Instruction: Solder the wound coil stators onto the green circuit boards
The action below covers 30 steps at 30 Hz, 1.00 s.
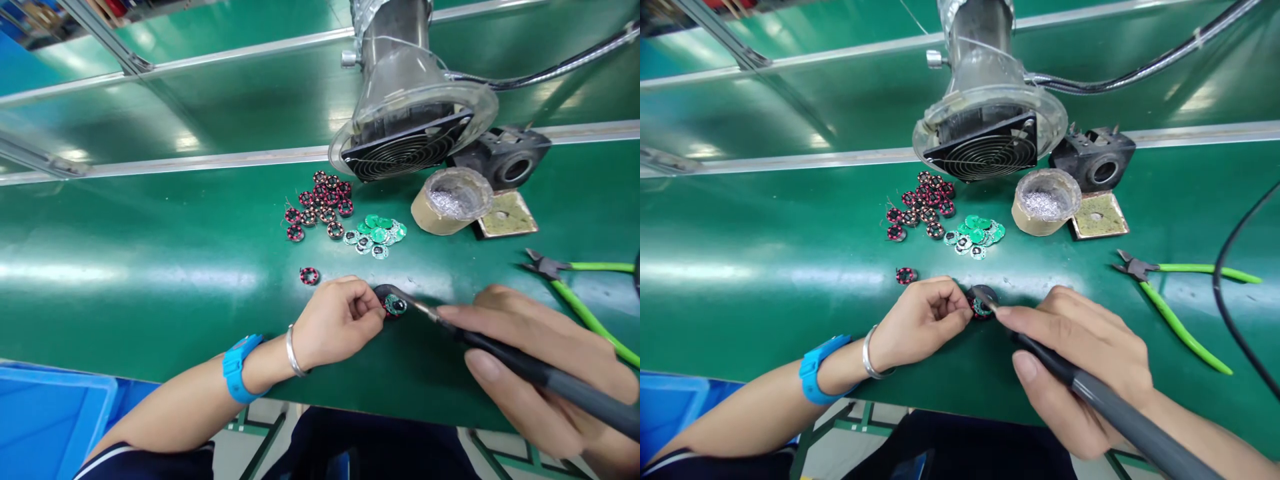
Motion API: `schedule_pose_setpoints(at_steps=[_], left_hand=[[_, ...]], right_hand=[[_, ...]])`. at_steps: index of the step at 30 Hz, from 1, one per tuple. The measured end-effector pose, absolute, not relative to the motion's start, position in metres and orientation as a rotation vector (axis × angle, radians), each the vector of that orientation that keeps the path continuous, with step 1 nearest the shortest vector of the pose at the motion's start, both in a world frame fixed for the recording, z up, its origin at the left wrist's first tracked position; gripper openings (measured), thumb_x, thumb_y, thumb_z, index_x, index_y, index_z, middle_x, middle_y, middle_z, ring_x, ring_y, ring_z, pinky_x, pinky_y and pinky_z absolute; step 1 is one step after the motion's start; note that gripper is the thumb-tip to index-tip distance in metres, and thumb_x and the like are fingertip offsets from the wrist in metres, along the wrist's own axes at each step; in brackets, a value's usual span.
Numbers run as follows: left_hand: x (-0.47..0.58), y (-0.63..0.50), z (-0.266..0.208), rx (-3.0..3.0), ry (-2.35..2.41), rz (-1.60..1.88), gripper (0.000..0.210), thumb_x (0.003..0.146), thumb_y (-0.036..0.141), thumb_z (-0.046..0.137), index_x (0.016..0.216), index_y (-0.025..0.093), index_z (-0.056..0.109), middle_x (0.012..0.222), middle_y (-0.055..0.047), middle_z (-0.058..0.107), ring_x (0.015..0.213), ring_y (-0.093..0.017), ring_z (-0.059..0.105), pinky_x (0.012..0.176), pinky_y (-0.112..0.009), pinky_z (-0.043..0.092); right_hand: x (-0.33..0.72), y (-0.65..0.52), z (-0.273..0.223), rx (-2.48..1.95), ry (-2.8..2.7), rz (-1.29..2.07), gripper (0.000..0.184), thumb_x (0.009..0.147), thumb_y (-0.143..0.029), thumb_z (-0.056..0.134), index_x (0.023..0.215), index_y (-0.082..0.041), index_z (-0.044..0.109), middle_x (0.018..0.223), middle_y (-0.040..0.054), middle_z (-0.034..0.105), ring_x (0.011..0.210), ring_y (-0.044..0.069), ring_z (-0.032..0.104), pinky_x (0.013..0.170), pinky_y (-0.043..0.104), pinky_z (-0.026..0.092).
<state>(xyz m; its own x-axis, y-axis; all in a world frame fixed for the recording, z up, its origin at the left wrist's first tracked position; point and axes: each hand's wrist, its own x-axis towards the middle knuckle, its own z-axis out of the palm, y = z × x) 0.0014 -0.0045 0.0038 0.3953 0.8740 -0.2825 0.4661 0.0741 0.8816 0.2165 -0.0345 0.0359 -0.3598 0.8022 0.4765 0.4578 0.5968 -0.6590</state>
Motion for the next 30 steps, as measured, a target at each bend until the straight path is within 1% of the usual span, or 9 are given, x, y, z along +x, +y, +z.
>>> schedule_pose_setpoints(at_steps=[3,7,20,28,30], left_hand=[[0.002,-0.004,0.003,1.578,1.236,0.474,0.005,0.071,0.012,0.060,0.067,0.014,0.061,0.063,0.004,0.054,0.053,-0.005,0.046,0.051,-0.017,0.038],[0.002,-0.004,0.003,1.595,1.231,0.479,0.005,0.071,0.011,0.059,0.067,0.014,0.061,0.062,0.004,0.054,0.052,-0.004,0.047,0.051,-0.017,0.038],[0.002,-0.003,0.003,1.626,1.246,0.484,0.006,0.070,0.011,0.059,0.065,0.014,0.060,0.060,0.004,0.053,0.053,-0.005,0.047,0.053,-0.017,0.037],[0.002,-0.003,0.003,1.615,1.270,0.462,0.006,0.072,0.015,0.060,0.066,0.015,0.060,0.060,0.004,0.053,0.054,-0.006,0.047,0.054,-0.018,0.037],[0.002,-0.003,0.002,1.623,1.270,0.445,0.007,0.072,0.016,0.059,0.066,0.016,0.060,0.060,0.003,0.054,0.054,-0.007,0.047,0.054,-0.019,0.036]], right_hand=[[0.218,-0.038,0.039,-1.046,-2.001,0.558,0.022,0.080,-0.009,0.053,0.100,-0.016,0.061,0.072,0.0040,0.064,0.062,0.015,0.061,0.050,0.027,0.048],[0.218,-0.041,0.037,-1.040,-1.988,0.594,0.018,0.080,-0.010,0.054,0.095,-0.016,0.060,0.067,0.0027,0.062,0.058,0.014,0.059,0.047,0.026,0.047],[0.217,-0.041,0.036,-1.049,-1.987,0.582,0.018,0.080,-0.012,0.054,0.096,-0.018,0.060,0.067,0.0024,0.062,0.057,0.015,0.060,0.047,0.027,0.046],[0.222,-0.046,0.040,-1.136,-1.934,0.607,0.018,0.081,-0.014,0.054,0.098,-0.020,0.060,0.074,0.0054,0.065,0.063,0.017,0.063,0.052,0.030,0.048],[0.221,-0.044,0.040,-1.091,-1.913,0.597,0.020,0.079,-0.014,0.054,0.098,-0.020,0.060,0.069,0.0039,0.063,0.061,0.017,0.061,0.050,0.030,0.046]])
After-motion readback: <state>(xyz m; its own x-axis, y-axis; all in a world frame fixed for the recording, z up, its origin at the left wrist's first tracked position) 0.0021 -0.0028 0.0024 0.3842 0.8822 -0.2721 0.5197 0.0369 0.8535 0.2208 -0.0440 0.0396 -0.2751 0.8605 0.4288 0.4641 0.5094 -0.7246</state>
